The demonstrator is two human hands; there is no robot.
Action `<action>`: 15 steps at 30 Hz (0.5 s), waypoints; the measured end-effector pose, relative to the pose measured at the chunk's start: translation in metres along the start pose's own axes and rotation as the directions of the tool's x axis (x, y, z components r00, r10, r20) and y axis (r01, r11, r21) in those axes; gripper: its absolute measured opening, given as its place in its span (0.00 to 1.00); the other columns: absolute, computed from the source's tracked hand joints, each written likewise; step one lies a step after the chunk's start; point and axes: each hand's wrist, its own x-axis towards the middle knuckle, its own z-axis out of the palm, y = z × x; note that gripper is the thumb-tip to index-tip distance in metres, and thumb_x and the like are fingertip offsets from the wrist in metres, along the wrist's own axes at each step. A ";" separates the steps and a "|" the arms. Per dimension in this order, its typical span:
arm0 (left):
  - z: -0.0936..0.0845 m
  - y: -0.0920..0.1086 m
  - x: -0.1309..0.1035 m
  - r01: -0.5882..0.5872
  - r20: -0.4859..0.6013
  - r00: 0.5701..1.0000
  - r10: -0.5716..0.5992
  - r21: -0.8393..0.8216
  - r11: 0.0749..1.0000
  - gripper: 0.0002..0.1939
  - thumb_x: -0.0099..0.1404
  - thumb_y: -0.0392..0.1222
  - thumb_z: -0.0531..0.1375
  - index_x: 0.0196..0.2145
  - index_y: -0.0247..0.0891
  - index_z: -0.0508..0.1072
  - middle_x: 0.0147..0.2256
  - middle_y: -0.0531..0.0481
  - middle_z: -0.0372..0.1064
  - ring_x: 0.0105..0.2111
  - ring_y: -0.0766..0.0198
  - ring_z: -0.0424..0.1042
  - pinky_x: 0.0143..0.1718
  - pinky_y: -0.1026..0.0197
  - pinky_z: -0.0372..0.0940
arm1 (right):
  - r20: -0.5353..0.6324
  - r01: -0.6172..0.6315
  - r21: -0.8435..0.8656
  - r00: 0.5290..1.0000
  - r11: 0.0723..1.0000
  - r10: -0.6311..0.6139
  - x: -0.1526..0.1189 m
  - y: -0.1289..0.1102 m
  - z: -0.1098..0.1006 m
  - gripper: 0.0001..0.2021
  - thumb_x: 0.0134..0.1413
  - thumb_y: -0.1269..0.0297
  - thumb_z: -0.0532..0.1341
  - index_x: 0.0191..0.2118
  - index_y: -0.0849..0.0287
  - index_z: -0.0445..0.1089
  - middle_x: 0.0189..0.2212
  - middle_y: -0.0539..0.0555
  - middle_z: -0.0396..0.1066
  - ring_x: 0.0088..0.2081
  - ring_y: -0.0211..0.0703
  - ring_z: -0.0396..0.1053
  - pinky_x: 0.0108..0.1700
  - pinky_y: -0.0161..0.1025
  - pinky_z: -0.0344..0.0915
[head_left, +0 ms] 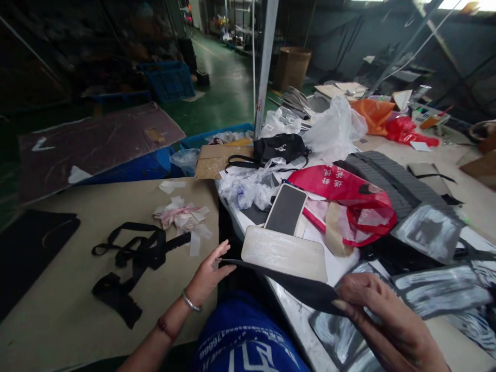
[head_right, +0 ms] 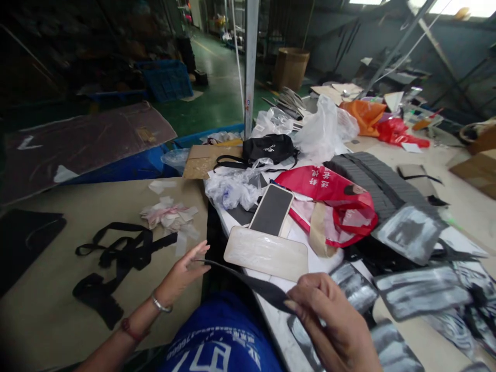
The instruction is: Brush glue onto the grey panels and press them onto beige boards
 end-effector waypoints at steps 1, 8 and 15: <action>-0.001 -0.002 0.004 0.064 -0.004 0.998 -0.065 -0.114 0.991 0.32 0.47 0.48 0.64 0.50 0.38 0.65 0.47 0.42 0.69 0.48 0.55 0.66 0.52 0.52 0.58 | -0.023 -0.007 -0.002 1.000 1.000 0.007 0.005 0.000 0.001 0.04 0.53 0.62 0.58 0.30 0.54 0.68 0.25 0.51 0.65 0.26 0.37 0.66 0.25 0.29 0.63; 0.005 -0.001 0.026 0.303 0.005 0.937 -0.348 -0.503 0.809 0.18 0.35 0.47 0.70 0.20 0.34 0.69 0.21 0.56 0.66 0.24 0.70 0.66 0.29 0.65 0.65 | -0.129 -0.351 0.052 0.926 0.935 0.355 0.000 0.017 0.008 0.13 0.48 0.50 0.60 0.25 0.54 0.70 0.26 0.54 0.68 0.29 0.43 0.67 0.29 0.36 0.66; 0.031 -0.018 0.049 0.279 -0.072 0.950 -0.304 -0.240 0.930 0.20 0.38 0.52 0.66 0.25 0.34 0.74 0.24 0.50 0.72 0.25 0.66 0.68 0.26 0.65 0.61 | -0.116 -0.730 0.259 0.626 0.632 0.771 -0.041 0.108 0.040 0.19 0.41 0.46 0.59 0.28 0.59 0.66 0.20 0.50 0.65 0.23 0.41 0.63 0.26 0.37 0.61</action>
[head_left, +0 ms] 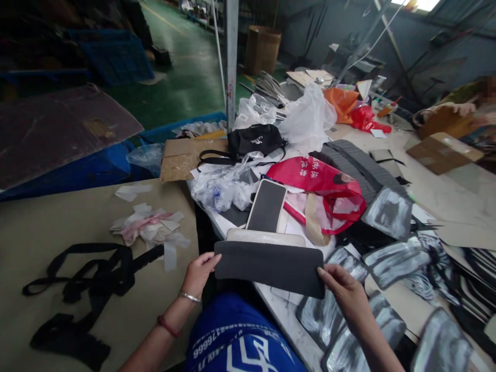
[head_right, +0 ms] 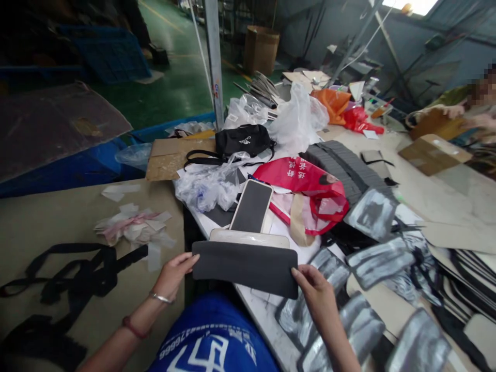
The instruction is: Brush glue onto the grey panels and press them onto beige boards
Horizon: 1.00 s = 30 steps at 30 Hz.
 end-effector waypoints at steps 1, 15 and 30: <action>0.005 -0.003 0.004 -0.026 0.004 1.000 0.026 0.045 0.999 0.20 0.39 0.53 0.65 0.27 0.34 0.75 0.24 0.50 0.72 0.25 0.65 0.68 0.26 0.65 0.62 | -0.029 -0.033 -0.007 0.999 0.999 0.033 0.009 0.017 0.004 0.20 0.39 0.45 0.59 0.30 0.59 0.65 0.19 0.49 0.64 0.23 0.41 0.63 0.26 0.38 0.60; 0.041 -0.027 0.052 -0.171 -0.124 0.961 0.246 0.432 0.886 0.12 0.42 0.49 0.61 0.20 0.38 0.67 0.18 0.55 0.65 0.22 0.65 0.64 0.27 0.63 0.60 | -0.062 -0.112 -0.314 0.993 0.943 0.097 0.076 0.082 0.040 0.15 0.46 0.54 0.53 0.38 0.58 0.59 0.25 0.51 0.67 0.29 0.46 0.67 0.33 0.39 0.59; 0.052 -0.027 0.046 -0.035 -0.254 0.955 0.151 0.411 0.911 0.05 0.49 0.36 0.61 0.19 0.37 0.68 0.19 0.56 0.66 0.23 0.68 0.66 0.26 0.67 0.58 | 0.033 -0.091 -0.499 0.992 0.862 0.123 0.090 0.092 0.035 0.23 0.38 0.41 0.49 0.33 0.54 0.58 0.31 0.61 0.71 0.35 0.60 0.69 0.34 0.49 0.64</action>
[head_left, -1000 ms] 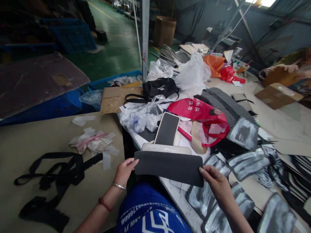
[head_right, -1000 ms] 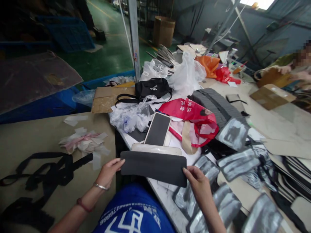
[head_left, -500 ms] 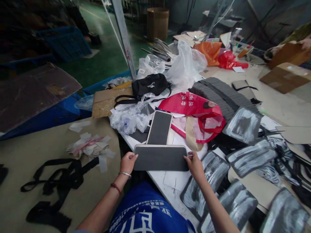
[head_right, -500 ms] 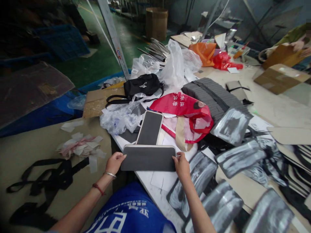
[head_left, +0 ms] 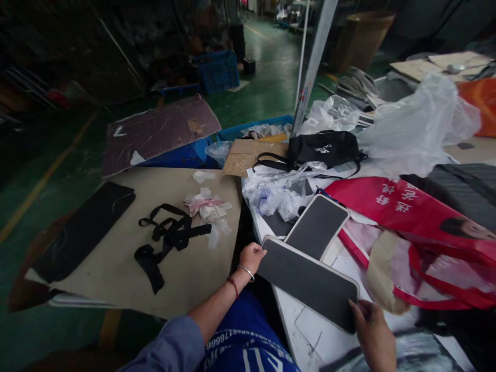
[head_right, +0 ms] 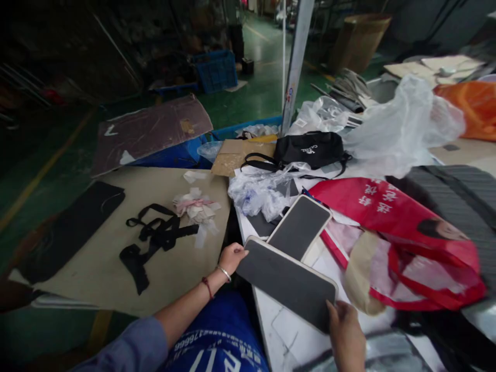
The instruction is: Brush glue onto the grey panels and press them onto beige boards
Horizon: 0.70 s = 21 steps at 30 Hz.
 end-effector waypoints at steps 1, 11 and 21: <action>0.000 0.001 0.000 0.004 0.001 1.000 -0.004 -0.008 1.000 0.06 0.49 0.36 0.61 0.19 0.37 0.68 0.19 0.55 0.66 0.23 0.68 0.66 0.26 0.67 0.58 | 0.004 0.010 -0.012 1.000 1.000 -0.010 0.000 0.000 0.000 0.23 0.38 0.41 0.49 0.33 0.54 0.58 0.31 0.61 0.71 0.35 0.60 0.69 0.33 0.49 0.64; 0.005 0.000 0.006 -0.062 -0.024 0.998 0.062 0.019 0.998 0.07 0.50 0.38 0.60 0.18 0.37 0.67 0.21 0.54 0.66 0.26 0.66 0.66 0.31 0.64 0.59 | -0.035 0.011 -0.026 0.999 1.000 -0.012 -0.005 -0.006 0.003 0.21 0.41 0.43 0.49 0.34 0.55 0.59 0.33 0.62 0.71 0.35 0.58 0.70 0.36 0.50 0.64; 0.004 0.001 0.010 -0.120 -0.054 0.991 0.125 0.084 0.989 0.08 0.50 0.41 0.59 0.18 0.38 0.65 0.20 0.55 0.65 0.25 0.66 0.65 0.31 0.64 0.59 | -0.051 0.014 -0.037 0.999 0.999 -0.016 -0.009 -0.011 0.007 0.17 0.49 0.51 0.49 0.39 0.59 0.61 0.34 0.61 0.70 0.36 0.53 0.69 0.36 0.44 0.62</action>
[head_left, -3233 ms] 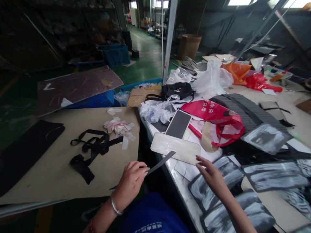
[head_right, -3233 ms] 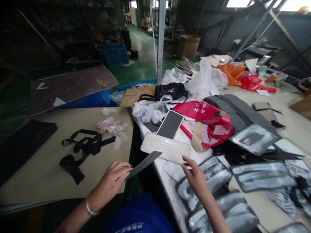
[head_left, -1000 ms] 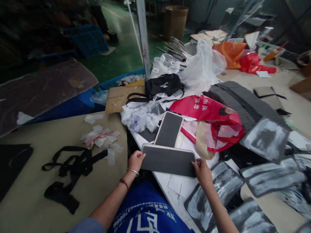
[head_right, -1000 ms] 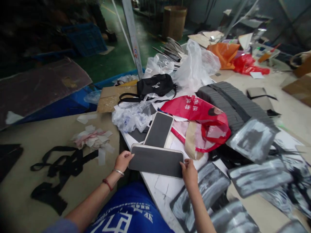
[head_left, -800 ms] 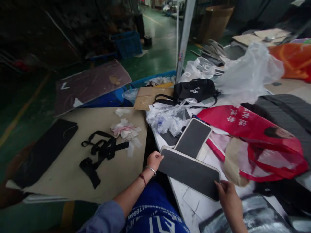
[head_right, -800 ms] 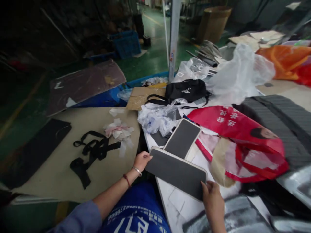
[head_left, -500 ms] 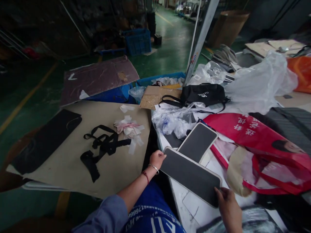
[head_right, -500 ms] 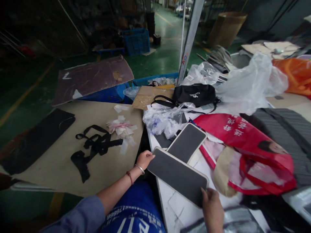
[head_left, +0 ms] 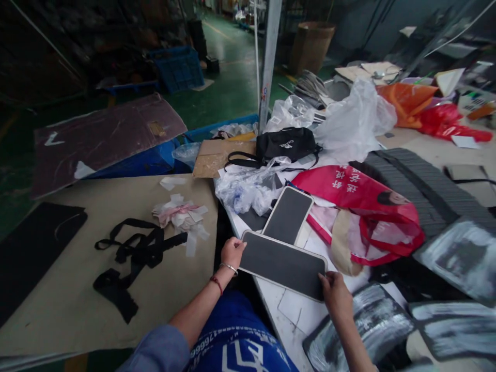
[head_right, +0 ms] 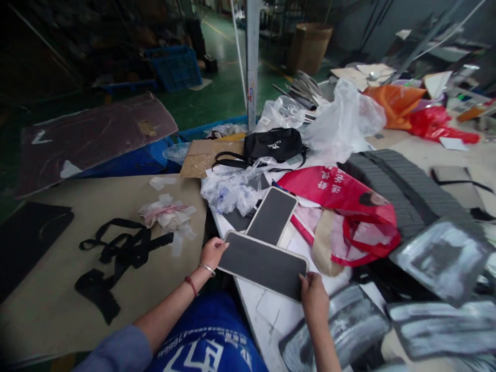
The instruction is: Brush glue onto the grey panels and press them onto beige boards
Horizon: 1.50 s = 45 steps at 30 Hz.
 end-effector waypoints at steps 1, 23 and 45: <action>-0.001 0.000 0.000 -0.004 -0.001 1.000 0.004 0.011 1.000 0.08 0.50 0.42 0.59 0.18 0.38 0.65 0.21 0.54 0.65 0.25 0.66 0.66 0.31 0.64 0.59 | -0.001 -0.001 -0.009 1.000 1.000 0.001 -0.001 -0.002 -0.001 0.17 0.50 0.53 0.49 0.39 0.60 0.61 0.34 0.61 0.70 0.36 0.53 0.69 0.36 0.44 0.62; -0.005 0.004 0.000 0.003 -0.007 1.000 -0.002 0.117 0.993 0.11 0.46 0.48 0.59 0.16 0.40 0.65 0.18 0.52 0.67 0.23 0.60 0.67 0.27 0.61 0.60 | 0.010 -0.103 0.011 0.995 0.995 0.103 -0.002 -0.006 0.003 0.08 0.57 0.62 0.53 0.40 0.60 0.62 0.34 0.55 0.70 0.36 0.45 0.69 0.34 0.35 0.56; 0.001 -0.020 0.009 0.046 -0.011 0.999 -0.048 -0.096 0.994 0.14 0.42 0.46 0.64 0.17 0.40 0.61 0.17 0.58 0.61 0.21 0.66 0.64 0.25 0.64 0.58 | 0.012 -0.114 -0.040 0.993 0.993 0.115 0.003 -0.005 0.001 0.12 0.54 0.58 0.53 0.40 0.61 0.63 0.33 0.57 0.71 0.35 0.49 0.69 0.34 0.37 0.58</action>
